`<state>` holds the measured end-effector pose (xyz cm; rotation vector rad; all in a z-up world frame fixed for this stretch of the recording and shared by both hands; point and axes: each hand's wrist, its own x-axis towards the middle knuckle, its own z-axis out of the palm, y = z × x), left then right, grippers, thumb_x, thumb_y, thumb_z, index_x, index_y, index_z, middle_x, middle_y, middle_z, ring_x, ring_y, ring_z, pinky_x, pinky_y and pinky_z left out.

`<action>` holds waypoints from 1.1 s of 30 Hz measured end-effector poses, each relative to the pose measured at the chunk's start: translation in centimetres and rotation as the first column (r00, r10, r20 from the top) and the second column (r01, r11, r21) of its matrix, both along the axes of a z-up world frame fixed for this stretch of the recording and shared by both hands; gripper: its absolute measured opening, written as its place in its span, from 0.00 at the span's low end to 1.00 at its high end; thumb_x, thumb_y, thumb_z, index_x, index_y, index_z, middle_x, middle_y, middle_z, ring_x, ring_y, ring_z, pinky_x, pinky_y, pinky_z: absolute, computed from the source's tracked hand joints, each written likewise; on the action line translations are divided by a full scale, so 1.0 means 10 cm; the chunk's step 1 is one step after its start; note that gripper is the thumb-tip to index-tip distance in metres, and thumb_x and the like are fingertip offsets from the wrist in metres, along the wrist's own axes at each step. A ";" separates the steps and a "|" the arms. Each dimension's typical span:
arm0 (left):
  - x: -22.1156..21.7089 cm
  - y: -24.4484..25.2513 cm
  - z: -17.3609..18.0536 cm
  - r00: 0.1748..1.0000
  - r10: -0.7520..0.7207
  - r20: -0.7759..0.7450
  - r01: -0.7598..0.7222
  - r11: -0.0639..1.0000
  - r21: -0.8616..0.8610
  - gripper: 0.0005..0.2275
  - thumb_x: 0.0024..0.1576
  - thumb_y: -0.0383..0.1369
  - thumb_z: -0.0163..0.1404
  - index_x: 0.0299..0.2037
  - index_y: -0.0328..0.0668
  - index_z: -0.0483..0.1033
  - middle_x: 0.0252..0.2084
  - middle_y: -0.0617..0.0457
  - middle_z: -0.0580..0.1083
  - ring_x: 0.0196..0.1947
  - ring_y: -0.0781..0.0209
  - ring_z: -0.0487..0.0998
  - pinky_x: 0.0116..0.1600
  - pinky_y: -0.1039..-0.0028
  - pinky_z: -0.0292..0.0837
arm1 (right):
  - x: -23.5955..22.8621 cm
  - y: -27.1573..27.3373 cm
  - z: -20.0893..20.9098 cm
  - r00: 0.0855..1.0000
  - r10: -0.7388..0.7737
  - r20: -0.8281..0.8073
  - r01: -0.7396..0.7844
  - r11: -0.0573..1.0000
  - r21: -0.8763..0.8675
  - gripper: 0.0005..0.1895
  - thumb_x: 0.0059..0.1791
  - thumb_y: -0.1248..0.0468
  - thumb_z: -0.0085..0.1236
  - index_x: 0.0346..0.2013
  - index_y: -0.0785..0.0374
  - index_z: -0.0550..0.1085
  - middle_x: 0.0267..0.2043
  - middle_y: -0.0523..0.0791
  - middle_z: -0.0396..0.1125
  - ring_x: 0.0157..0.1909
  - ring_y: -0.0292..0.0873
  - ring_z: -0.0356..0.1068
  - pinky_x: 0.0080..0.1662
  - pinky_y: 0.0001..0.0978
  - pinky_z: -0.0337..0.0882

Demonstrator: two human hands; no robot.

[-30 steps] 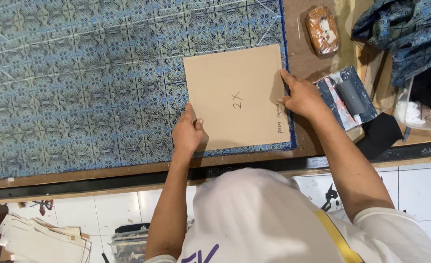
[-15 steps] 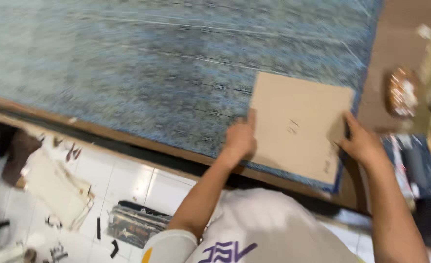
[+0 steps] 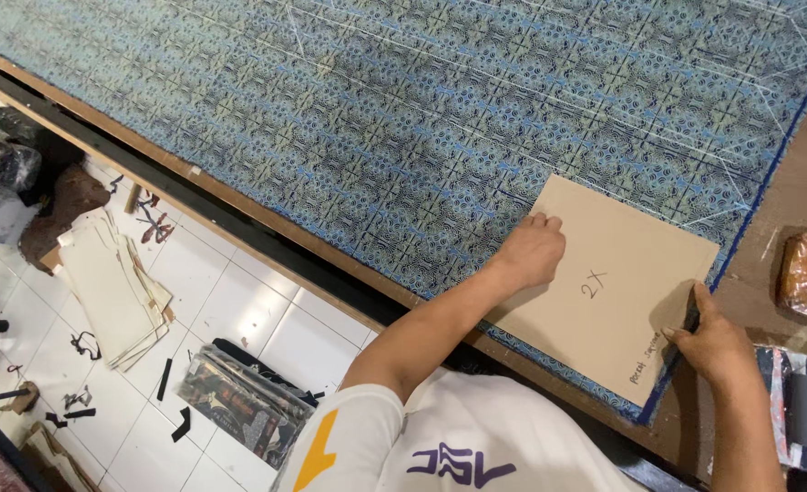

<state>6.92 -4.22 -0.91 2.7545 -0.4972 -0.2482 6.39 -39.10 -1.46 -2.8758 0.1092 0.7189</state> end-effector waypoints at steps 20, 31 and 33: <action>0.11 -0.24 0.18 0.999 0.010 -0.033 -0.008 0.999 0.035 0.34 0.49 0.50 0.60 0.63 0.40 0.66 0.66 0.40 0.61 0.64 0.39 0.62 0.61 0.45 0.67 | 0.07 -0.12 -0.19 0.998 -0.025 -0.054 0.021 0.997 -0.076 0.57 0.43 0.55 0.71 0.83 0.51 0.52 0.53 0.61 0.75 0.59 0.62 0.74 0.61 0.50 0.71; 0.14 -0.34 0.08 1.000 0.000 -0.013 0.001 0.998 0.055 0.37 0.44 0.49 0.63 0.63 0.45 0.64 0.65 0.38 0.60 0.68 0.38 0.57 0.54 0.40 0.68 | 0.08 -0.17 -0.24 0.999 -0.016 -0.046 0.012 0.997 -0.076 0.58 0.43 0.55 0.71 0.84 0.50 0.52 0.51 0.61 0.76 0.57 0.62 0.75 0.60 0.49 0.72; 0.14 -0.34 0.07 1.000 -0.006 -0.023 0.007 0.998 0.065 0.37 0.46 0.49 0.62 0.65 0.45 0.63 0.66 0.36 0.59 0.70 0.35 0.56 0.54 0.38 0.67 | 0.07 -0.15 -0.20 0.998 -0.039 -0.055 0.036 0.997 -0.065 0.57 0.43 0.56 0.71 0.84 0.50 0.52 0.52 0.62 0.76 0.58 0.62 0.75 0.61 0.50 0.72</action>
